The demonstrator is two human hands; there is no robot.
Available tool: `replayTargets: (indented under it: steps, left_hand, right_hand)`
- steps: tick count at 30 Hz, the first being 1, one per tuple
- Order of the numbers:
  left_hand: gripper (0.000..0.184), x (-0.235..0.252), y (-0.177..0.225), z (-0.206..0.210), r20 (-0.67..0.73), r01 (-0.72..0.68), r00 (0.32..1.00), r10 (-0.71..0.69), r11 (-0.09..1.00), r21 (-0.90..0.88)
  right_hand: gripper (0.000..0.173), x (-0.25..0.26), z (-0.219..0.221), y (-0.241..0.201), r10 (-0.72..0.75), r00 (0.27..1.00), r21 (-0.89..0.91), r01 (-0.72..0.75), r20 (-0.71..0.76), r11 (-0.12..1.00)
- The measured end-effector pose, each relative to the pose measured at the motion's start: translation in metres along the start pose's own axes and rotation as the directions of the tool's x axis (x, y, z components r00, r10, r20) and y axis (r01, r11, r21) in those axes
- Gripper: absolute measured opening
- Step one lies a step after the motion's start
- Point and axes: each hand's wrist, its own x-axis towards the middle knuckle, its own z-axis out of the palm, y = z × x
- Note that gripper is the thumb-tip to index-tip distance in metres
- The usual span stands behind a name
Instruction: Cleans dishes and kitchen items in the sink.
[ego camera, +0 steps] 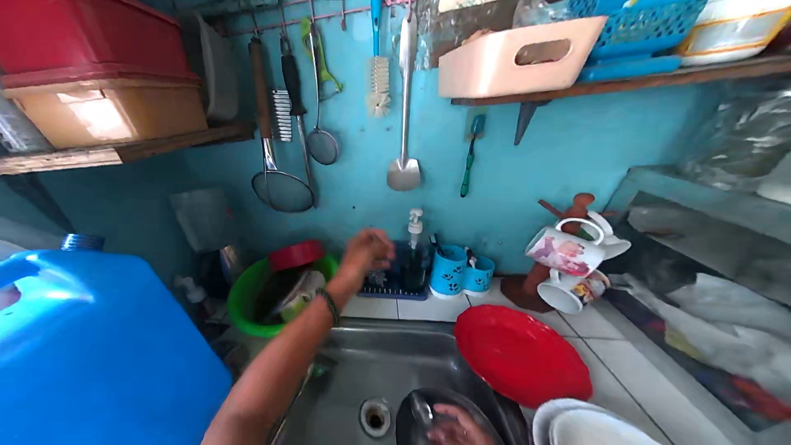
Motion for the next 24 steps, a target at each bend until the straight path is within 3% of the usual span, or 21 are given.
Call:
replayTargets:
  steps: [1, 3, 5, 8, 11, 13, 15, 19, 22, 24]
  left_hand:
    - [0.029, -0.021, -0.021, 0.014, 0.176, 0.056, 0.982, -0.072, 0.994, 0.096]
    - [0.034, -0.064, -0.065, 0.036, 0.461, 0.043, 0.862, -0.209, 0.937, 0.345]
    - [0.042, -0.1, -0.1, 0.052, 0.57, -0.062, 0.762, -0.307, 0.842, 0.536]
    - [0.05, -0.134, -0.142, 0.072, 0.527, -0.067, 0.735, -0.427, 0.727, 0.683]
    - [0.091, -0.152, -0.157, 0.095, 0.371, -0.026, 0.711, -0.597, 0.505, 0.863]
    - [0.115, -0.159, -0.157, 0.112, 0.256, -0.019, 0.732, -0.631, 0.356, 0.934]
    - [0.122, -0.163, -0.158, 0.125, 0.182, 0.005, 0.744, -0.642, 0.278, 0.961]
    - [0.1, -0.179, -0.167, 0.131, 0.174, 0.092, 0.762, -0.624, 0.37, 0.925]
    - [0.087, -0.179, -0.165, 0.122, 0.254, 0.043, 0.732, -0.632, 0.415, 0.909]
    - [0.065, -0.171, -0.164, 0.113, 0.332, -0.027, 0.723, -0.606, 0.456, 0.89]
  right_hand:
    - [0.038, -0.003, 0.0, -0.002, -0.015, 0.999, -0.001, 0.015, -0.029, 1.0]
    - [0.038, -0.011, -0.003, -0.008, -0.038, 0.995, -0.003, 0.038, -0.097, 0.999]
    - [0.039, -0.019, -0.01, -0.014, -0.067, 0.98, -0.009, 0.067, -0.186, 0.998]
    - [0.035, -0.035, -0.022, -0.021, -0.07, 0.96, -0.006, 0.071, -0.272, 0.997]
    - [0.031, -0.039, -0.034, -0.01, -0.097, 0.962, -0.116, 0.07, -0.257, 0.991]
    - [0.033, -0.036, -0.039, -0.011, 0.019, 0.991, -0.31, -0.06, -0.135, 0.949]
    - [0.039, -0.026, -0.035, -0.02, 0.208, 0.978, -0.555, -0.165, 0.016, 0.815]
    - [0.042, -0.006, -0.022, -0.003, 0.489, 0.866, -0.835, -0.195, 0.099, 0.514]
    - [0.038, 0.006, -0.015, 0.008, 0.542, 0.831, -0.857, -0.182, 0.129, 0.483]
    - [0.037, 0.01, -0.015, 0.013, 0.524, 0.84, -0.852, -0.168, 0.139, 0.495]
